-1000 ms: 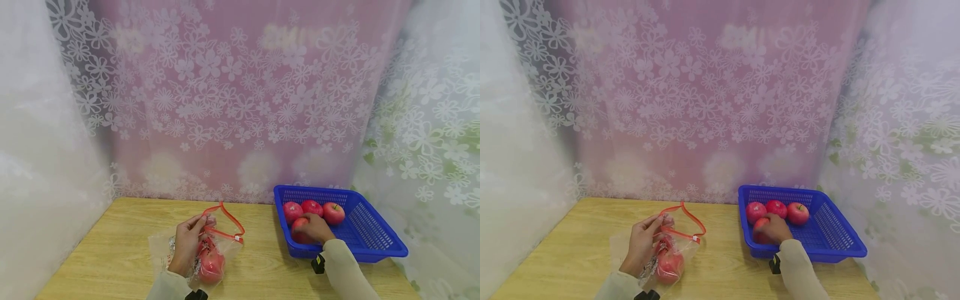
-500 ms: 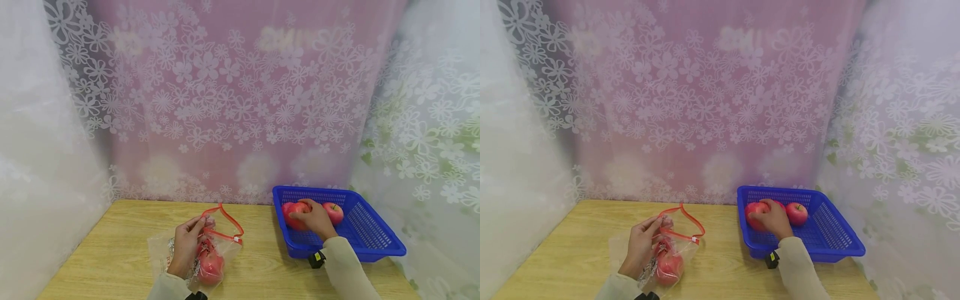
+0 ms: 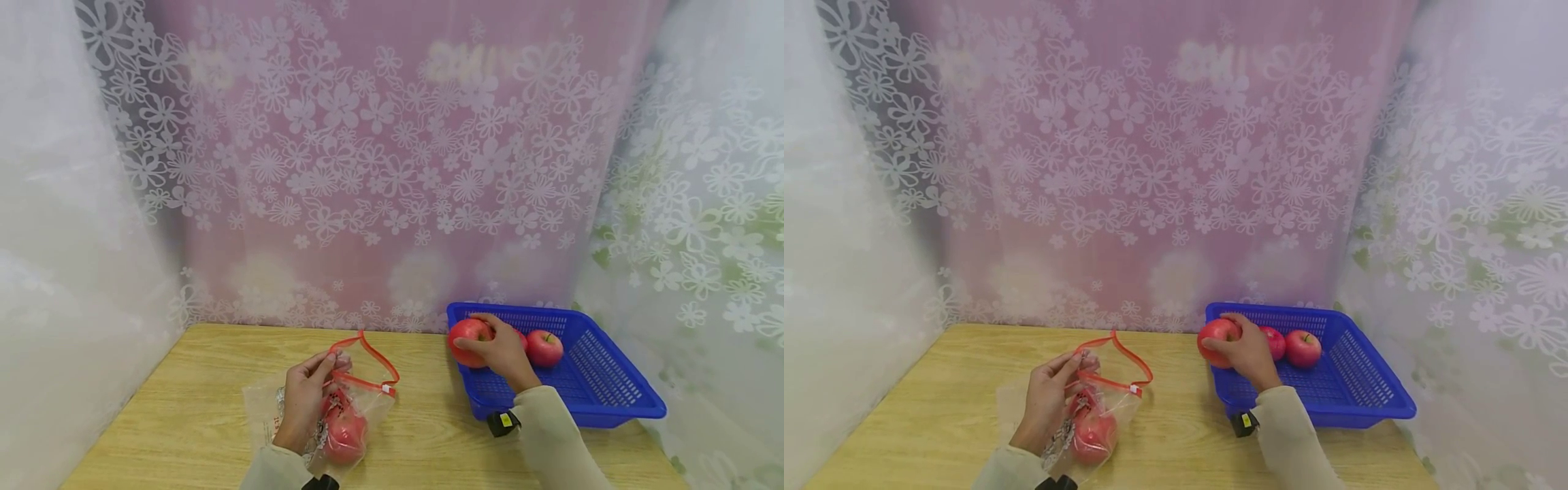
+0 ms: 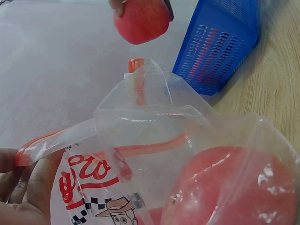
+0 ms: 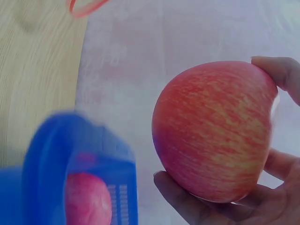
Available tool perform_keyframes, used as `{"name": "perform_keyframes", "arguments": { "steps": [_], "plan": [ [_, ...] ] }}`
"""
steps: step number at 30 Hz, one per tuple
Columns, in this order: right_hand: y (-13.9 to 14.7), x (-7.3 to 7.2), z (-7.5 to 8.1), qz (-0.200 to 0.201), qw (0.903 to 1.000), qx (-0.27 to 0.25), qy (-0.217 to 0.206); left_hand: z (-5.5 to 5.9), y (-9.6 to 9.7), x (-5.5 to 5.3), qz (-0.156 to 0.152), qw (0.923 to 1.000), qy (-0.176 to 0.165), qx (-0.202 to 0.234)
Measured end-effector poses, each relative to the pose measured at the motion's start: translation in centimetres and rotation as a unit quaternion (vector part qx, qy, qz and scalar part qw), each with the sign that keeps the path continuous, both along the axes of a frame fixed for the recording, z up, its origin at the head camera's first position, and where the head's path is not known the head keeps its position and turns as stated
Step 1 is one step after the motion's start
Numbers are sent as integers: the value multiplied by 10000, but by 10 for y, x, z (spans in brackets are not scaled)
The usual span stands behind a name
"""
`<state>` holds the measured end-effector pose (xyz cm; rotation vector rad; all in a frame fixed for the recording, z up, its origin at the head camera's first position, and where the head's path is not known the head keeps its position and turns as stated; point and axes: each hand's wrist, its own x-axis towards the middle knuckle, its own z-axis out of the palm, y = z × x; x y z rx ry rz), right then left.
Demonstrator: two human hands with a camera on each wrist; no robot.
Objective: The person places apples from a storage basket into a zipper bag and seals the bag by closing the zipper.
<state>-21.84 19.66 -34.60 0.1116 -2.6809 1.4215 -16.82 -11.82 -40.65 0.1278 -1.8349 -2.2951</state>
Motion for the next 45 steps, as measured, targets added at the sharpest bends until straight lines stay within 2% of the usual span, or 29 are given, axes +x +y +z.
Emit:
{"name": "perform_keyframes", "arguments": {
  "steps": [6, 10, 22, 30, 37, 45],
  "plan": [
    [-18, 4, 1, 271, 9988, -388, 123, 0, 1, 1, -35, 9999, 50, 80],
    [-29, 3, -2, 331, 9981, -469, 206, 1, 2, 1, -86, 9998, 58, 178],
    [-67, 1, -12, 520, 9953, -770, 289, 0, 3, 2, 1, 10000, 6, 88],
    [-91, 1, -20, 799, 9895, -1201, 96, 1, 3, 1, -72, 9995, 108, 288],
    [-106, -2, -34, 977, 9888, -1132, -56, 3, 3, 2, -49, 9997, 73, 232],
    [-122, -7, -49, 1029, 9900, -962, 11, 2, 3, 2, -90, 9997, 44, 214]
  ]
}}
